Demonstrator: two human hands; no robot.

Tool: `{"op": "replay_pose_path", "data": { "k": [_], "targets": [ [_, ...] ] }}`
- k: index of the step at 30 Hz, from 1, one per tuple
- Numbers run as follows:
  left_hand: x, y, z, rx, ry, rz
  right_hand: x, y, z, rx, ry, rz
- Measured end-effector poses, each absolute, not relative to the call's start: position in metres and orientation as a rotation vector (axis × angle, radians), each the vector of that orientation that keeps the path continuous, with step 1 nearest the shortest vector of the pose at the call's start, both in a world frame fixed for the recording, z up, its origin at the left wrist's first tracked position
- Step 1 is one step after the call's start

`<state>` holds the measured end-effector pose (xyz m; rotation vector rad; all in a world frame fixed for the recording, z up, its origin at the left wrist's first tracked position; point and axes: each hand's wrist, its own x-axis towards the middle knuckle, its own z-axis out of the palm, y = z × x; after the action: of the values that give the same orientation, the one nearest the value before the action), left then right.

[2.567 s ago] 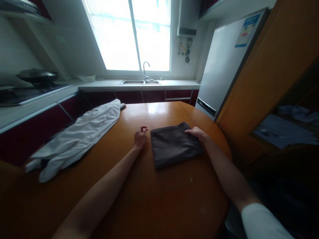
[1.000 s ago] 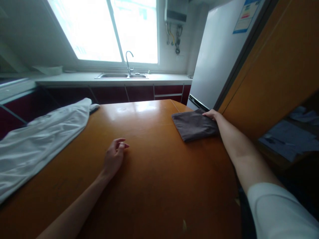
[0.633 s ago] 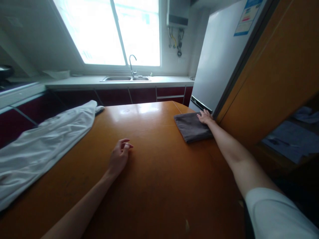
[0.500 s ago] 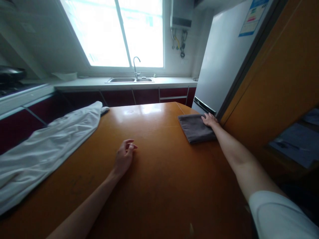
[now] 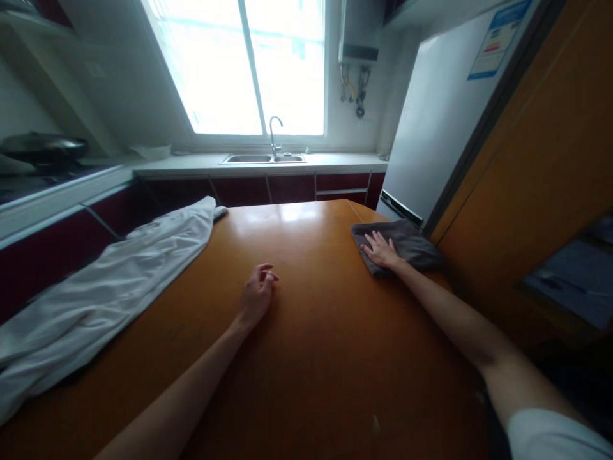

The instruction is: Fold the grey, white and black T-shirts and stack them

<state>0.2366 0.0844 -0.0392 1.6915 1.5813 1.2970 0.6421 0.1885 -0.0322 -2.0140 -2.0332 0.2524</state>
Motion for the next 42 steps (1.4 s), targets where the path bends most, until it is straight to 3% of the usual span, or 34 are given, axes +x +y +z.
{"op": "replay_pose_path", "data": {
  "k": [14,19,24,26,31,42],
  "targets": [
    [0.236,0.086,-0.041,1.705,1.571,1.297,0.618,0.225,-0.010,-2.010,-2.057,0.338],
    [0.235,0.088,-0.045,1.708,1.566,1.276,0.669,0.232,-0.004,-2.140,-1.708,0.033],
    [0.237,0.086,-0.046,1.696,1.560,1.279,0.721,0.224,-0.009,-2.354,-1.601,0.215],
    [0.237,0.085,-0.046,1.699,1.568,1.272,0.718,0.218,-0.011,-2.301,-1.580,0.146],
    [0.239,0.082,-0.045,1.731,1.576,1.244,0.643,0.195,-0.009,-1.942,-1.667,-0.042],
    [0.241,0.078,-0.047,1.712,1.602,1.203,0.453,0.122,-0.035,-1.584,-2.072,0.458]
  ]
}}
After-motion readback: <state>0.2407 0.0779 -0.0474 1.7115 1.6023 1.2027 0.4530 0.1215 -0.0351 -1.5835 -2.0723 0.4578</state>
